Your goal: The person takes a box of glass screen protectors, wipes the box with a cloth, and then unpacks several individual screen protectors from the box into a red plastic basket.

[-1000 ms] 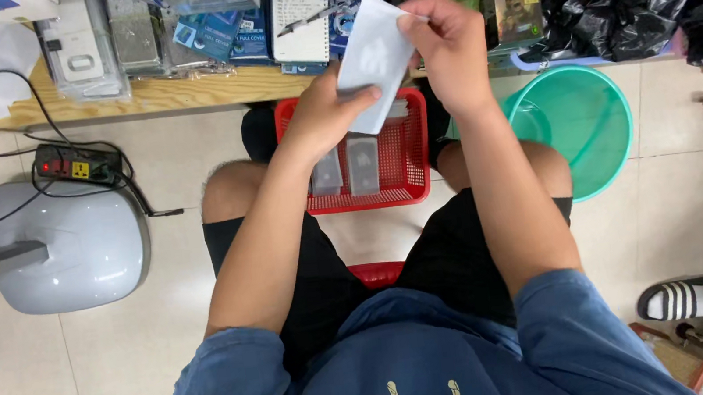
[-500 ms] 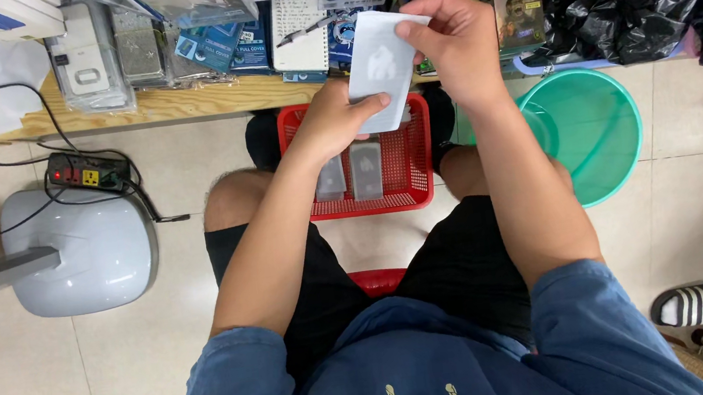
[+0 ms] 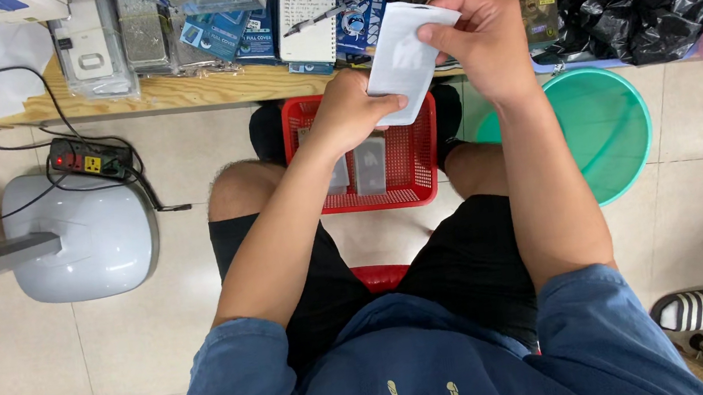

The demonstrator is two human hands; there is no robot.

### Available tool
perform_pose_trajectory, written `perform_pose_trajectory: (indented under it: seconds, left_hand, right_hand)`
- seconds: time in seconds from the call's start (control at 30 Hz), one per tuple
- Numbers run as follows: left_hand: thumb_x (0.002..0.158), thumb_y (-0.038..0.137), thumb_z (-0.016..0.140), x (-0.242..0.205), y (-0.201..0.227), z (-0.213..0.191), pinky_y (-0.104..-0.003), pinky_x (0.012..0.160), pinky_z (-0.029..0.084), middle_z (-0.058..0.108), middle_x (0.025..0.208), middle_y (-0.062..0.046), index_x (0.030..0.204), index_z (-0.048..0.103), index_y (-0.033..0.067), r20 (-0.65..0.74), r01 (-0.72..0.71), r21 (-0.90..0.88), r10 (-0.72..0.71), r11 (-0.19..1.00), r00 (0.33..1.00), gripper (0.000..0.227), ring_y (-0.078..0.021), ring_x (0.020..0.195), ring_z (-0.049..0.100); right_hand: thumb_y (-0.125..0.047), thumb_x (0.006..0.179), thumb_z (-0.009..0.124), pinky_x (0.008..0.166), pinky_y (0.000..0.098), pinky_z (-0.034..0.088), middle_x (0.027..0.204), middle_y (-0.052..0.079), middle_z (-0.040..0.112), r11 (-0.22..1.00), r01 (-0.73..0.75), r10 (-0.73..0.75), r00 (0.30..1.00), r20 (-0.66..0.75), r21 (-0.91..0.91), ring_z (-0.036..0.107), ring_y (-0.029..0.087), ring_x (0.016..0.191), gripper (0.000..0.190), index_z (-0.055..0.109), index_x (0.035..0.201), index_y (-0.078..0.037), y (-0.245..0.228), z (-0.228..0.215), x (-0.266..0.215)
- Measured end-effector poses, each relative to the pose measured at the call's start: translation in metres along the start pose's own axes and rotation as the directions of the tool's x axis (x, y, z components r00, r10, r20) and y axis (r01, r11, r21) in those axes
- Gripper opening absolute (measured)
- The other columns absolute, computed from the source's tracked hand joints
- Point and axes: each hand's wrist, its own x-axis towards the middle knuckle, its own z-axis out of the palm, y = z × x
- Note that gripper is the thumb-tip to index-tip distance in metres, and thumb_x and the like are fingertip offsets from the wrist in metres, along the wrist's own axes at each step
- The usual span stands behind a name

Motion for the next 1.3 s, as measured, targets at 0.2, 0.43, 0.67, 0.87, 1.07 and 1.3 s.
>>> perform_pose_trajectory:
  seconds: [0.2,0.43,0.67,0.87,1.07,1.3]
  left_hand:
    - [0.078,0.012,0.080,-0.003,0.000,-0.002,-0.028,0.069,0.067,0.080,0.099,-0.008,0.103,0.080,0.0048,-0.048,-0.015,0.019,0.016,1.000,0.999,0.026,-0.0185,0.087,0.077]
    - [0.076,0.014,0.081,-0.015,0.006,-0.006,-0.027,0.077,0.057,0.081,0.102,-0.002,0.102,0.079,0.0106,-0.055,-0.049,0.074,0.054,0.996,0.997,0.026,-0.0139,0.092,0.076]
    - [0.072,0.008,0.084,-0.015,0.006,-0.002,-0.028,0.079,0.060,0.080,0.105,-0.004,0.105,0.077,0.0100,-0.055,-0.036,0.009,0.037,0.999,0.998,0.034,-0.0146,0.094,0.075]
    - [0.074,0.009,0.083,-0.007,-0.004,-0.005,-0.027,0.083,0.058,0.081,0.108,-0.003,0.108,0.077,0.0101,-0.027,-0.102,0.058,0.104,0.993,0.994,0.035,-0.0139,0.097,0.075]
    - [0.075,0.005,0.081,-0.003,-0.009,0.001,-0.028,0.067,0.066,0.079,0.107,-0.009,0.109,0.076,0.0049,0.101,-0.026,0.046,0.021,0.999,0.995,0.034,-0.0177,0.091,0.075]
    - [0.076,0.017,0.078,-0.021,0.017,-0.005,-0.028,0.080,0.054,0.076,0.119,-0.002,0.120,0.069,0.0101,0.157,-0.021,0.230,-0.016,0.973,0.988,0.045,-0.0157,0.105,0.071]
  right_hand:
    - [-0.004,0.095,0.082,0.059,0.0213,0.054,0.084,0.004,0.070,0.997,-0.054,0.052,0.998,0.029,0.058,0.063,0.009,0.066,0.015,0.068,0.098,-0.006,0.005,-0.001,0.002]
    - [-0.005,0.094,0.082,0.057,0.0239,0.057,0.082,0.005,0.067,0.991,-0.056,0.044,0.994,0.099,0.123,0.064,0.012,0.068,0.017,0.065,0.092,-0.004,-0.001,-0.001,0.001]
    - [-0.006,0.092,0.082,0.058,0.0234,0.055,0.084,0.002,0.068,0.981,-0.103,0.080,0.987,0.140,0.162,0.066,0.010,0.074,0.019,0.064,0.091,-0.007,-0.004,-0.003,0.000]
    - [-0.011,0.097,0.080,0.067,0.0238,0.058,0.105,0.002,0.073,0.983,0.032,-0.042,0.998,0.050,0.183,0.066,0.008,0.085,0.029,0.063,0.121,-0.008,-0.002,-0.005,0.002]
    - [-0.012,0.097,0.067,0.072,0.0243,0.044,0.089,-0.002,0.070,0.989,0.060,-0.042,0.990,-0.134,0.133,0.057,0.006,0.082,0.007,0.073,0.094,-0.010,0.019,-0.012,0.010]
    - [-0.004,0.097,0.063,0.069,0.0255,0.050,0.089,0.001,0.074,0.998,0.046,-0.038,0.986,-0.165,0.047,0.062,0.007,0.078,0.013,0.074,0.091,-0.009,0.011,-0.015,0.012]
